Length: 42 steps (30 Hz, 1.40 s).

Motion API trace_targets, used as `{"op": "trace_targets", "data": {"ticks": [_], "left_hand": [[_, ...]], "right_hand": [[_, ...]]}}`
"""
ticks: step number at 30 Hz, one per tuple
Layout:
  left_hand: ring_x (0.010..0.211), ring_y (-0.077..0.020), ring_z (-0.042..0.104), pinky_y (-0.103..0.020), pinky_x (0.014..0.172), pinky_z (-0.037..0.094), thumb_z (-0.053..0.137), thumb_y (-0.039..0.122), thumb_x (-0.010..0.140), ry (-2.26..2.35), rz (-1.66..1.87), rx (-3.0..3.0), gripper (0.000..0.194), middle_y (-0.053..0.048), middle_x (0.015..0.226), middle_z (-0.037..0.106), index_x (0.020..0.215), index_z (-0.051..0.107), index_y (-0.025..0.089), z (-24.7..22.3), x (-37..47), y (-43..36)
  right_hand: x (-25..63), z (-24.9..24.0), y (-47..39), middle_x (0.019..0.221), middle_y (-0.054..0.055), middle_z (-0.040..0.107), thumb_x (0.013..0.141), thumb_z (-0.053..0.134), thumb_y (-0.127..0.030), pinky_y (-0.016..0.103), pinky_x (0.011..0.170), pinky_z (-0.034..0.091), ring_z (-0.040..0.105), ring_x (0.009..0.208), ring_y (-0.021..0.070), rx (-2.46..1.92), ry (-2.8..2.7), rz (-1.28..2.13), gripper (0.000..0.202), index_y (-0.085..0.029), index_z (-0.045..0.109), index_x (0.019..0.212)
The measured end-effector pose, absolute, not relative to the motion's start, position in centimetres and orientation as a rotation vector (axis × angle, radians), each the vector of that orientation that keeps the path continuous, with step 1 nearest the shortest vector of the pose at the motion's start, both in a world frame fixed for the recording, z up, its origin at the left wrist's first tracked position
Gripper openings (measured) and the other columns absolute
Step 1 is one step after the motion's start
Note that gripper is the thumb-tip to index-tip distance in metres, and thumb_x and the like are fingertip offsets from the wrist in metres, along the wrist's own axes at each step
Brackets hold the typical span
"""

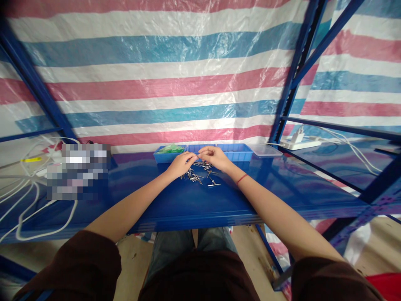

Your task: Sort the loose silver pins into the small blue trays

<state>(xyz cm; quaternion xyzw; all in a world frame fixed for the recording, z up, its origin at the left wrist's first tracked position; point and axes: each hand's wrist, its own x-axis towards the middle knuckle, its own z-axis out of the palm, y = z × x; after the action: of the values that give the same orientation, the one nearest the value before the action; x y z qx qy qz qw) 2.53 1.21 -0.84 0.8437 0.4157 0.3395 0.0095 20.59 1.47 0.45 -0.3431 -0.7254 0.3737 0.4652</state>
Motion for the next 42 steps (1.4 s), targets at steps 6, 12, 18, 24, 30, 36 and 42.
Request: {"op": "trace_targets", "data": {"ticks": [6,12,18,24,30,36,42], "left_hand": [[0.087,-0.0166,0.060,-0.029,0.082,0.045,0.038,0.030,0.089,1.181,1.068,2.427,0.026,-0.002,0.093,0.067,0.092,0.061,0.020,-1.2,2.8,1.3],[0.084,-0.0170,0.060,-0.030,0.081,0.046,0.042,0.034,0.087,1.135,1.097,2.417,0.026,-0.003,0.088,0.066,0.090,0.062,0.018,-1.5,3.2,1.2],[0.088,-0.0175,0.061,-0.030,0.082,0.046,0.046,0.035,0.085,1.069,1.120,2.356,0.024,-0.003,0.092,0.067,0.091,0.061,0.018,-1.4,3.4,1.0],[0.082,-0.0162,0.060,-0.028,0.079,0.046,0.048,0.033,0.084,1.123,1.278,2.354,0.020,-0.003,0.086,0.066,0.085,0.061,0.018,-1.3,3.3,1.2],[0.080,-0.0153,0.060,-0.029,0.081,0.046,0.055,0.032,0.080,1.361,1.440,2.291,0.015,-0.002,0.089,0.064,0.088,0.062,0.021,-1.3,2.8,1.3],[0.081,-0.0150,0.060,-0.029,0.081,0.045,0.054,0.034,0.081,1.371,1.464,2.359,0.017,-0.003,0.090,0.064,0.087,0.062,0.020,-0.9,3.0,0.7],[0.087,-0.0158,0.060,-0.030,0.083,0.045,0.051,0.036,0.084,1.457,1.322,2.351,0.026,-0.003,0.094,0.065,0.103,0.059,0.021,-1.2,3.0,1.0]], "right_hand": [[20.5,0.3,1.8,0.078,0.005,0.067,0.072,0.062,-0.038,0.025,0.056,0.046,0.058,0.064,0.0125,-0.823,-1.783,0.881,0.029,-0.015,0.063,0.089],[20.5,-0.1,2.2,0.073,0.004,0.066,0.071,0.063,-0.043,0.027,0.059,0.045,0.055,0.061,0.0118,-0.806,-1.836,0.756,0.031,-0.014,0.064,0.082],[20.4,-0.2,2.3,0.077,0.005,0.066,0.071,0.064,-0.045,0.031,0.069,0.047,0.058,0.068,0.0140,-0.755,-1.846,0.692,0.031,-0.015,0.064,0.082],[20.3,0.0,1.9,0.077,0.004,0.065,0.076,0.060,-0.041,0.030,0.068,0.046,0.057,0.070,0.0144,-0.699,-1.927,0.576,0.028,-0.016,0.066,0.086],[20.5,0.1,1.8,0.078,0.005,0.066,0.081,0.054,-0.039,0.028,0.063,0.043,0.056,0.068,0.0149,-0.777,-1.981,0.327,0.028,-0.017,0.068,0.090],[20.7,-0.1,2.0,0.078,0.006,0.067,0.082,0.051,-0.035,0.029,0.065,0.042,0.056,0.067,0.0161,-0.902,-2.020,0.125,0.025,-0.017,0.068,0.084],[21.1,-0.9,3.5,0.057,0.001,0.056,0.077,0.054,-0.037,0.023,0.052,0.037,0.047,0.053,0.0109,-1.094,-1.667,0.496,0.025,-0.015,0.060,0.067]]}}
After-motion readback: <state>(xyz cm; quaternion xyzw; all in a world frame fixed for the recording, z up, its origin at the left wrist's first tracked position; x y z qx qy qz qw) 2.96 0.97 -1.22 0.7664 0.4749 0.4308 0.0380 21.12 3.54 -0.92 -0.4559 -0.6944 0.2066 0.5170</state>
